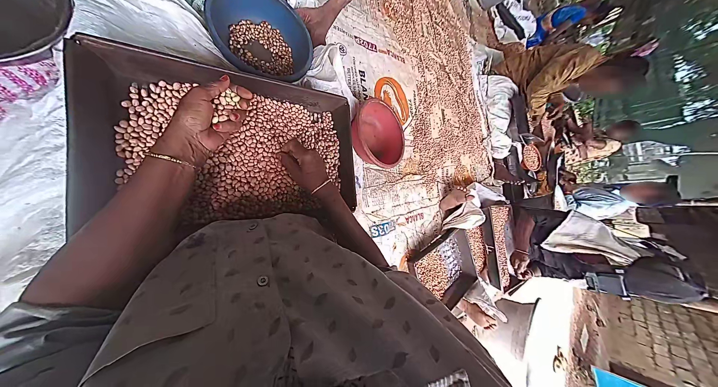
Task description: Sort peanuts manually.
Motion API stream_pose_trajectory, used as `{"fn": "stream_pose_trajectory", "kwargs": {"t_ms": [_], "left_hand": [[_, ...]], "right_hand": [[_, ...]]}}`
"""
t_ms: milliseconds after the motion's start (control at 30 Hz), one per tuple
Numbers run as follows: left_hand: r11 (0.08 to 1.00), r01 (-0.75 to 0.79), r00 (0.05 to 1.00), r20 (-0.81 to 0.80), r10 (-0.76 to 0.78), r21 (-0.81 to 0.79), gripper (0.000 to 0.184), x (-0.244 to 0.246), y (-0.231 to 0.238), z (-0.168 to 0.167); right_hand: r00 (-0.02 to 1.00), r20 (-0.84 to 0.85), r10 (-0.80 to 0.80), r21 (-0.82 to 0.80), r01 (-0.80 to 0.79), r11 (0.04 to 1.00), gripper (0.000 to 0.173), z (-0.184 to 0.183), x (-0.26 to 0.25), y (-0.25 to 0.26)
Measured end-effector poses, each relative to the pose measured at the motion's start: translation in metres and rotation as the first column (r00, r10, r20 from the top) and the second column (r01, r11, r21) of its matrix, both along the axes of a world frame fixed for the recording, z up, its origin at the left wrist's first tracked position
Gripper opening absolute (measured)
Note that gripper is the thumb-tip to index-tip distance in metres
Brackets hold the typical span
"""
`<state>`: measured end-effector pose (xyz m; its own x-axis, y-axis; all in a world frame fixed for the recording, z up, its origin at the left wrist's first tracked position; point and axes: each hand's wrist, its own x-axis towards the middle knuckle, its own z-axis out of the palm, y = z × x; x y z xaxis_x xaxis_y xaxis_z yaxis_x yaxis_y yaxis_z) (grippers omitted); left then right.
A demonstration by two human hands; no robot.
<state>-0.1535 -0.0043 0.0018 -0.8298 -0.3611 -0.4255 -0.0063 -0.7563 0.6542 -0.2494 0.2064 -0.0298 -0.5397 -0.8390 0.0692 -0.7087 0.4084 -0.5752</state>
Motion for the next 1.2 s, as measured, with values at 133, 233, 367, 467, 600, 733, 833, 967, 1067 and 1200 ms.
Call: {"fn": "stream_pose_trajectory", "kwargs": {"t_ms": [133, 233, 367, 467, 600, 733, 833, 967, 1067, 1200], "left_hand": [[1.000, 0.010, 1.000, -0.020, -0.010, 0.002, 0.049, 0.000, -0.001, -0.002], [1.000, 0.004, 1.000, -0.010, -0.004, -0.004, 0.049, 0.001, -0.002, -0.003], [1.000, 0.009, 1.000, -0.008, -0.009, -0.011, 0.048, -0.001, -0.002, -0.005], [1.000, -0.006, 1.000, -0.002, 0.005, -0.009, 0.049, 0.000, -0.001, -0.002], [1.000, -0.004, 1.000, 0.014, 0.004, -0.022, 0.048, 0.000, 0.001, -0.001], [0.999, -0.014, 1.000, 0.020, 0.015, -0.035, 0.048, 0.000, 0.000, -0.001], [0.999, -0.016, 1.000, 0.018, 0.017, -0.036, 0.048, 0.000, -0.001, -0.001], [1.000, -0.015, 1.000, 0.018, 0.015, -0.026, 0.048, 0.000, -0.001, 0.000], [1.000, -0.015, 1.000, 0.007, 0.015, -0.016, 0.049, 0.000, -0.001, 0.000], [1.000, -0.009, 1.000, -0.001, 0.009, -0.010, 0.049, 0.000, -0.001, -0.001]], "right_hand": [[0.786, 0.608, 0.114, -0.403, 0.182, 0.897, 0.013, 0.010, -0.016, 0.013], [0.381, 0.846, 0.373, -0.486, 0.263, 0.833, 0.012, 0.019, -0.031, 0.038], [0.681, 0.688, 0.251, -0.362, 0.023, 0.932, 0.014, 0.021, -0.017, 0.055], [0.862, 0.446, 0.241, -0.159, -0.189, 0.969, 0.015, 0.018, -0.003, 0.063], [0.956, 0.178, 0.232, 0.077, -0.248, 0.966, 0.026, 0.007, 0.004, 0.062], [0.960, 0.155, 0.231, 0.027, -0.238, 0.971, 0.017, -0.001, 0.000, 0.058], [0.933, 0.240, 0.269, -0.042, -0.267, 0.963, 0.013, -0.003, -0.005, 0.059], [0.898, 0.295, 0.326, -0.029, -0.333, 0.942, 0.024, 0.001, -0.009, 0.063], [0.898, 0.273, 0.345, -0.020, -0.353, 0.935, 0.025, 0.000, -0.010, 0.065], [0.906, 0.287, 0.310, -0.006, -0.322, 0.947, 0.016, -0.003, -0.010, 0.064]]}}
